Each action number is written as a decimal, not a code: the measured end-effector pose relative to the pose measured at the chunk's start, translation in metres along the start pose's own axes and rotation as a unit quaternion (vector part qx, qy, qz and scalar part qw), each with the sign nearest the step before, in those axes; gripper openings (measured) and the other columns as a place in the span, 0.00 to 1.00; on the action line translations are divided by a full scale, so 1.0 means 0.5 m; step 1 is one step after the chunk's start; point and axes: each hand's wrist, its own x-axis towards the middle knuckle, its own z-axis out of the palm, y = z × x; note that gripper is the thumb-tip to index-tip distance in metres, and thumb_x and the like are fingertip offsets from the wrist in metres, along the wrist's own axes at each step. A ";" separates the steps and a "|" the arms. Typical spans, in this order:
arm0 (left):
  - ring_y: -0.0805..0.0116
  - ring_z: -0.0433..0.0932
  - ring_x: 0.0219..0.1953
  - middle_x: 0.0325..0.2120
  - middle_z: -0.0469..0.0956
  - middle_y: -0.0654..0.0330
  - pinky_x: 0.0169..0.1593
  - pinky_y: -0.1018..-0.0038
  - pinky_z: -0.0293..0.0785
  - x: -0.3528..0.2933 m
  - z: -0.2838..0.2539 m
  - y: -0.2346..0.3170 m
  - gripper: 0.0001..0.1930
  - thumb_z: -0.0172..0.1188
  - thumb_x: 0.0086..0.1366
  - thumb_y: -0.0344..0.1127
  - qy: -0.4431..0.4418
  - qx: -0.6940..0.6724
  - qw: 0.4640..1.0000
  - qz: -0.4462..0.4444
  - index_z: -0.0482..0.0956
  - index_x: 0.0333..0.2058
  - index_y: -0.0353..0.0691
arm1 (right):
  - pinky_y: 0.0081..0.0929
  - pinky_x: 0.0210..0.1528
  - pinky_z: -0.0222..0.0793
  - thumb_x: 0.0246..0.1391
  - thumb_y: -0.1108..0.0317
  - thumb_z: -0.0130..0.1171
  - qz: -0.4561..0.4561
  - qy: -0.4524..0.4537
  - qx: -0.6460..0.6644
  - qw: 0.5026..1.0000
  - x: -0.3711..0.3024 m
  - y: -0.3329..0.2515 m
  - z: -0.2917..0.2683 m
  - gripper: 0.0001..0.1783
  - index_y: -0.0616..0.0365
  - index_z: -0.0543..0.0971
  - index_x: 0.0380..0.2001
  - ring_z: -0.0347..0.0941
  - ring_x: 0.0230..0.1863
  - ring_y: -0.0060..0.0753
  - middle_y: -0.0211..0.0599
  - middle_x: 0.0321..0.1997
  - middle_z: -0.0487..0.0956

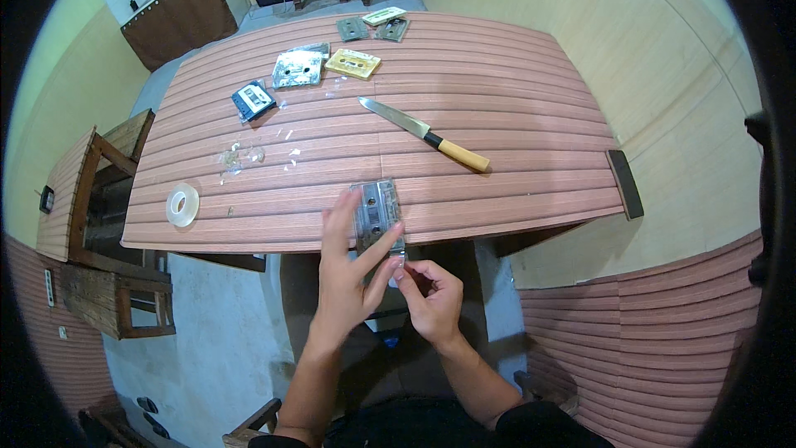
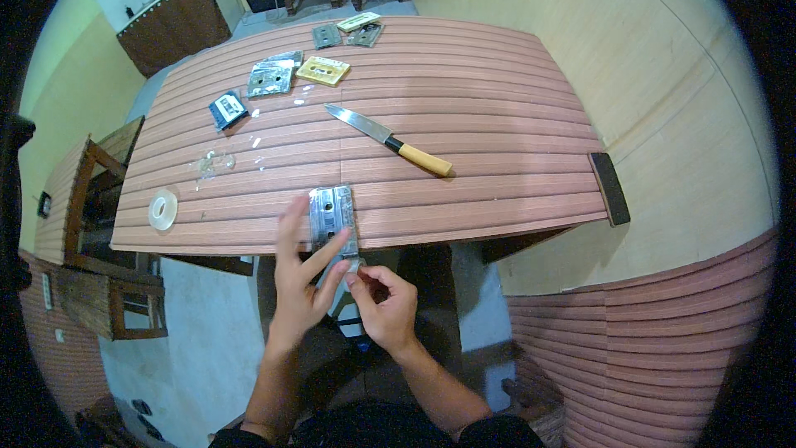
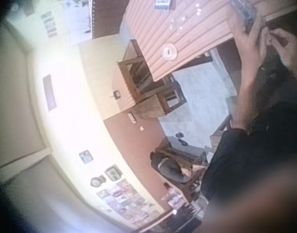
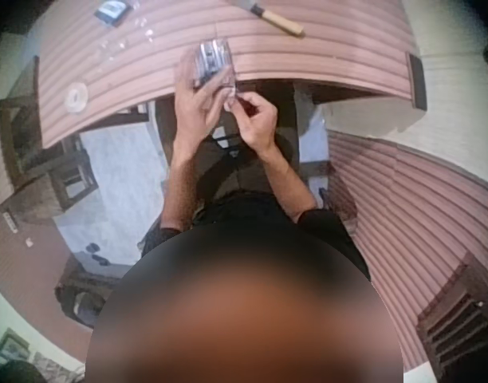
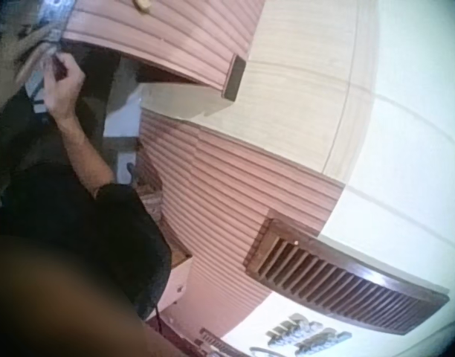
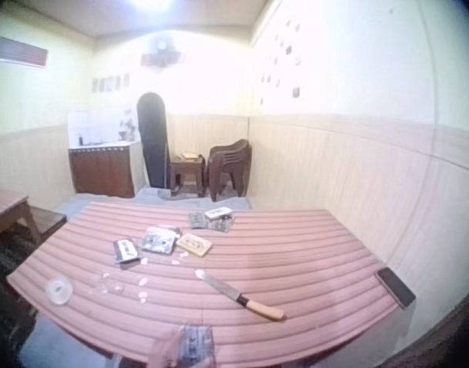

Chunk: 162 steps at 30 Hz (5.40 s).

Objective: The person places a cassette tape on the wall, then moves to a table to repair another cassette. They apply tape to the cassette, use a knife to trim excess tape, and then place the repaired cassette on the wall.

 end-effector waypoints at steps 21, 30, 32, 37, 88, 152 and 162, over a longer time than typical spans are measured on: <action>0.64 0.81 0.33 0.37 0.90 0.54 0.48 0.67 0.79 -0.060 0.012 0.051 0.27 0.73 0.71 0.32 -0.010 -0.223 0.945 -0.241 0.83 0.68 0.42 | 0.26 0.41 0.76 0.69 0.72 0.69 -0.092 -0.119 -0.099 0.984 0.029 -0.075 -0.046 0.08 0.66 0.84 0.45 0.80 0.38 0.26 0.39 0.40 0.84; 0.74 0.77 0.24 0.27 0.88 0.48 0.33 0.72 0.76 -0.037 0.021 0.037 0.21 0.69 0.77 0.38 -0.006 -0.166 0.938 -0.305 0.87 0.65 0.45 | 0.28 0.47 0.80 0.70 0.74 0.68 -0.070 -0.114 -0.111 0.985 0.021 -0.049 -0.032 0.06 0.67 0.83 0.45 0.83 0.42 0.30 0.41 0.42 0.84; 0.67 0.79 0.19 0.22 0.85 0.45 0.29 0.68 0.75 -0.033 0.034 0.033 0.16 0.68 0.78 0.41 0.022 -0.150 0.940 -0.306 0.91 0.59 0.46 | 0.28 0.46 0.80 0.70 0.74 0.68 -0.068 -0.109 -0.087 0.988 0.018 -0.046 -0.031 0.06 0.67 0.83 0.44 0.83 0.42 0.29 0.41 0.42 0.84; 0.55 0.85 0.20 0.20 0.84 0.47 0.30 0.65 0.76 -0.030 0.044 0.035 0.16 0.69 0.77 0.46 0.009 -0.074 0.940 -0.332 0.92 0.59 0.53 | 0.27 0.45 0.80 0.70 0.74 0.68 -0.048 -0.101 -0.071 0.991 0.012 -0.044 -0.026 0.06 0.67 0.82 0.43 0.82 0.41 0.29 0.40 0.40 0.84; 0.80 0.86 0.34 0.27 0.86 0.65 0.43 0.78 0.82 -0.034 -0.010 0.014 0.30 0.72 0.69 0.24 -0.142 -0.389 0.831 -0.371 0.84 0.69 0.49 | 0.56 0.58 0.76 0.68 0.70 0.60 -0.259 -0.212 -0.501 0.798 0.327 -0.244 -0.246 0.24 0.53 0.78 0.66 0.80 0.55 0.66 0.53 0.55 0.81; 0.62 0.85 0.22 0.20 0.84 0.51 0.34 0.64 0.79 0.125 -0.055 0.016 0.32 0.69 0.65 0.29 -0.373 -0.149 0.896 -0.188 0.83 0.69 0.49 | 0.39 0.27 0.73 0.58 0.65 0.71 -0.367 -0.429 -0.634 0.528 0.228 -0.488 -0.124 0.21 0.38 0.91 0.55 0.81 0.23 0.38 0.30 0.23 0.79; 0.61 0.85 0.22 0.20 0.84 0.52 0.36 0.64 0.80 0.116 -0.032 0.003 0.38 0.67 0.65 0.27 -0.390 -0.166 0.895 -0.139 0.76 0.75 0.55 | 0.39 0.26 0.70 0.55 0.68 0.75 -0.340 -0.402 -0.605 0.597 0.224 -0.544 -0.198 0.18 0.38 0.93 0.49 0.79 0.23 0.39 0.30 0.23 0.76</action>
